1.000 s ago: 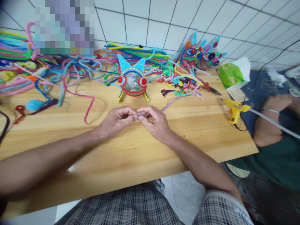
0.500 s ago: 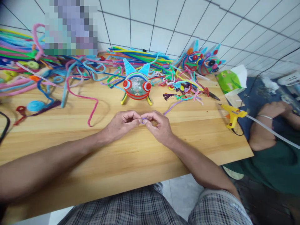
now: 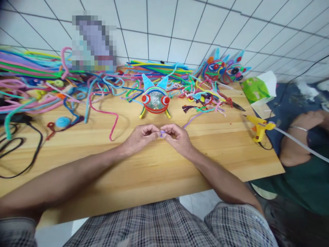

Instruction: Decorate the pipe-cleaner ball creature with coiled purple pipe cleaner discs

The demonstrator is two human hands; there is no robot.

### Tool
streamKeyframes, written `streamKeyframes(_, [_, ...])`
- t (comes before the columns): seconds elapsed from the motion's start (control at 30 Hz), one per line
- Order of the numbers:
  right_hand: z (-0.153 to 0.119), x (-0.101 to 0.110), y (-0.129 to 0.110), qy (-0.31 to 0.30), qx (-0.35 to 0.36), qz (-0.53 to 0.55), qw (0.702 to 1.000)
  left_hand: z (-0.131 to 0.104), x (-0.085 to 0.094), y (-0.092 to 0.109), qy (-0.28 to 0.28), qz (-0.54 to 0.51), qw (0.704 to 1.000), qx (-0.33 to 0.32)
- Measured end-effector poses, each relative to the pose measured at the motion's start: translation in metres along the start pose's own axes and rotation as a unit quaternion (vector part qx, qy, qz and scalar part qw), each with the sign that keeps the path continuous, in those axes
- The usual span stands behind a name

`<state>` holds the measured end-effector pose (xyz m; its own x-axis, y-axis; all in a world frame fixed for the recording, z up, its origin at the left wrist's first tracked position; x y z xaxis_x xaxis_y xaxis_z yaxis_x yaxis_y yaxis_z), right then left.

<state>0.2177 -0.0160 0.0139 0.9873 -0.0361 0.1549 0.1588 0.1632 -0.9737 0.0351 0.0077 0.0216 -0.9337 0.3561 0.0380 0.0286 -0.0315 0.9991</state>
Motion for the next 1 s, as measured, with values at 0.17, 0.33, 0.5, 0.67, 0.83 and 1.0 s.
streamKeyframes(0.17, [0.001, -0.001, -0.003, 0.024, -0.012, 0.012, 1.0, 0.001, 0.0, 0.0, 0.004, -0.007, 1.0, 0.009])
streamKeyframes(0.33, [0.0, -0.001, -0.003, 0.065, -0.003, 0.009, 0.998, 0.001, -0.001, 0.0, -0.024, -0.014, 1.0, 0.001])
streamKeyframes(0.5, [0.001, -0.007, -0.004, 0.037, -0.021, 0.028, 0.999, 0.001, 0.001, 0.004, -0.033, -0.011, 0.999, -0.018])
streamKeyframes(0.67, [0.012, -0.012, -0.004, 0.027, -0.05, 0.052, 0.997, 0.01, 0.006, 0.011, -0.021, 0.019, 1.0, -0.013])
streamKeyframes(0.83, [0.028, -0.018, -0.007, 0.028, -0.047, 0.062, 0.997, 0.019, 0.017, 0.021, 0.01, 0.053, 0.999, -0.009])
streamKeyframes(1.0, [0.037, -0.022, -0.013, 0.017, -0.03, 0.073, 0.997, 0.019, 0.023, 0.027, 0.051, 0.059, 0.997, 0.01])
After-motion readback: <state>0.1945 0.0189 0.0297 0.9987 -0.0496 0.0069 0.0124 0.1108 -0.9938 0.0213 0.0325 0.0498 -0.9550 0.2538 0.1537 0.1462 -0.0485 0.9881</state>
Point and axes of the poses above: each hand's wrist, its own z-axis towards the middle knuckle, its own x-axis out of the back of the hand, y = z × x, the point moved 4 cm from there along z, towards the middle knuckle, and after that the axes turned 10 degrees about y, right-handed, at the moved point
